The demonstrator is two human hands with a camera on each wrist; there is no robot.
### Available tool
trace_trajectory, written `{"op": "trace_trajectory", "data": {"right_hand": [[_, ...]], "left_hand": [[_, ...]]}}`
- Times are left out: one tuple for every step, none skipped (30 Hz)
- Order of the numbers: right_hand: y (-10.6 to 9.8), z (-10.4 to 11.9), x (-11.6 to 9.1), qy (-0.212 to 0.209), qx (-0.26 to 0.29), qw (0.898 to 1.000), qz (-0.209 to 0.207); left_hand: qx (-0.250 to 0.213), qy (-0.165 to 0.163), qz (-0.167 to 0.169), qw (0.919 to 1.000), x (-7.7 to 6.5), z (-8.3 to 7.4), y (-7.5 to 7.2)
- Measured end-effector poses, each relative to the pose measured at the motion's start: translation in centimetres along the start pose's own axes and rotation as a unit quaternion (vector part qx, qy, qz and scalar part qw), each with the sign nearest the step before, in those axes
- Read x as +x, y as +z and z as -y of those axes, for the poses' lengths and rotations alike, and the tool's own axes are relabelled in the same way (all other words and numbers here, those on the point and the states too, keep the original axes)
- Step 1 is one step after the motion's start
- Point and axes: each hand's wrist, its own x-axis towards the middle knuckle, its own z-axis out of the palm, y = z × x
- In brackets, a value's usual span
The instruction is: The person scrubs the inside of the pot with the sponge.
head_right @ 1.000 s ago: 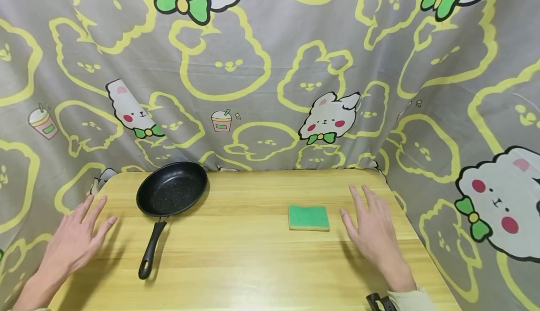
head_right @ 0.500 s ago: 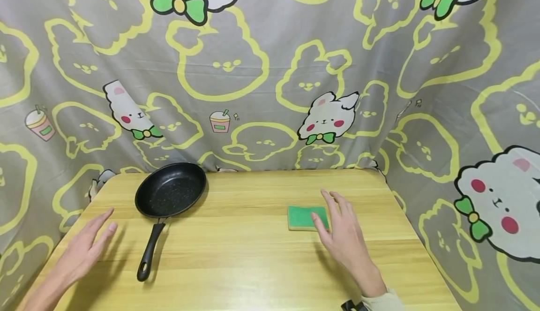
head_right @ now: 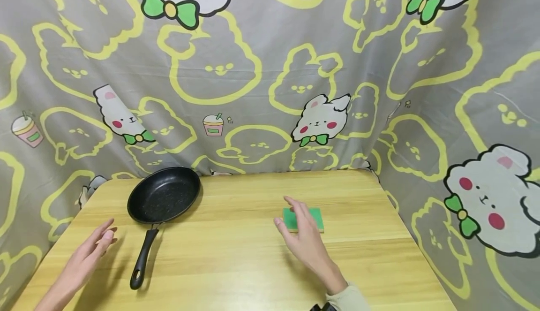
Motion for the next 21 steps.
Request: {"op": "trace_trajectory", "data": {"right_hand": [[0.5,0.2,0.1,0.007,0.019,1.000,0.006],[1.0,0.4,0.1,0.015,0.039,0.999,0.013],[1.5,0.6,0.2,0.022,0.059,0.998,0.018],[1.9,0.9,0.3,0.031,0.077,0.996,0.021],[2.4,1.2,0.4,0.041,0.098,0.994,0.025],[2.8,1.4,0.5,0.049,0.117,0.992,0.030],[3.3,1.6,0.5,0.057,0.134,0.989,0.034],[3.7,1.8,0.6,0.065,0.148,0.986,0.039],[4.1,2.1,0.6,0.072,0.161,0.983,0.045],[4.5,2.3,0.6,0.079,0.174,0.980,0.051],[4.9,2.5,0.7,0.084,0.183,0.978,0.057],[5.3,2.7,0.7,0.088,0.190,0.976,0.064],[5.7,2.9,0.7,0.092,0.196,0.974,0.071],[6.1,3.1,0.6,0.098,0.202,0.971,0.078],[6.4,3.2,0.6,0.101,0.210,0.969,0.084],[6.7,3.4,0.6,0.106,0.217,0.966,0.090],[7.0,3.6,0.5,0.109,0.224,0.964,0.096],[7.4,3.8,0.5,0.113,0.233,0.960,0.102],[7.7,4.0,0.5,0.117,0.242,0.957,0.108],[8.0,4.3,0.4,0.120,0.250,0.954,0.114],[8.3,4.6,0.4,0.121,0.260,0.950,0.120]], "left_hand": [[-0.013,-0.005,0.006,0.9999,-0.1,0.0,0.1],[-0.033,-0.008,0.012,0.9994,-0.1,-0.1,0.2],[-0.055,-0.013,0.017,0.9983,-0.1,-0.1,0.3],[-0.079,-0.014,0.024,0.9965,-0.1,-0.2,0.4],[-0.102,-0.017,0.029,0.9942,-0.1,-0.2,0.5],[-0.128,-0.021,0.038,0.9908,-0.2,-0.3,0.6],[-0.151,-0.025,0.043,0.9873,-0.2,-0.3,0.8],[-0.169,-0.027,0.047,0.9841,-0.3,-0.4,0.9],[-0.185,-0.029,0.051,0.9811,-0.3,-0.5,1.0],[-0.201,-0.030,0.054,0.9777,-0.4,-0.6,1.2],[-0.216,-0.032,0.056,0.9744,-0.4,-0.6,1.3],[-0.230,-0.034,0.058,0.9709,-0.4,-0.7,1.5],[-0.243,-0.036,0.061,0.9675,-0.4,-0.8,1.6],[-0.255,-0.040,0.062,0.9640,-0.3,-0.9,1.6],[-0.265,-0.049,0.065,0.9609,-0.3,-1.0,1.7],[-0.274,-0.059,0.067,0.9576,-0.3,-1.1,1.8],[-0.281,-0.069,0.069,0.9548,-0.3,-1.2,1.8],[-0.289,-0.079,0.071,0.9513,-0.3,-1.2,1.9],[-0.298,-0.091,0.072,0.9475,-0.3,-1.3,1.8],[-0.309,-0.104,0.071,0.9427,-0.3,-1.4,1.8],[-0.318,-0.115,0.072,0.9383,-0.3,-1.5,1.8]]}}
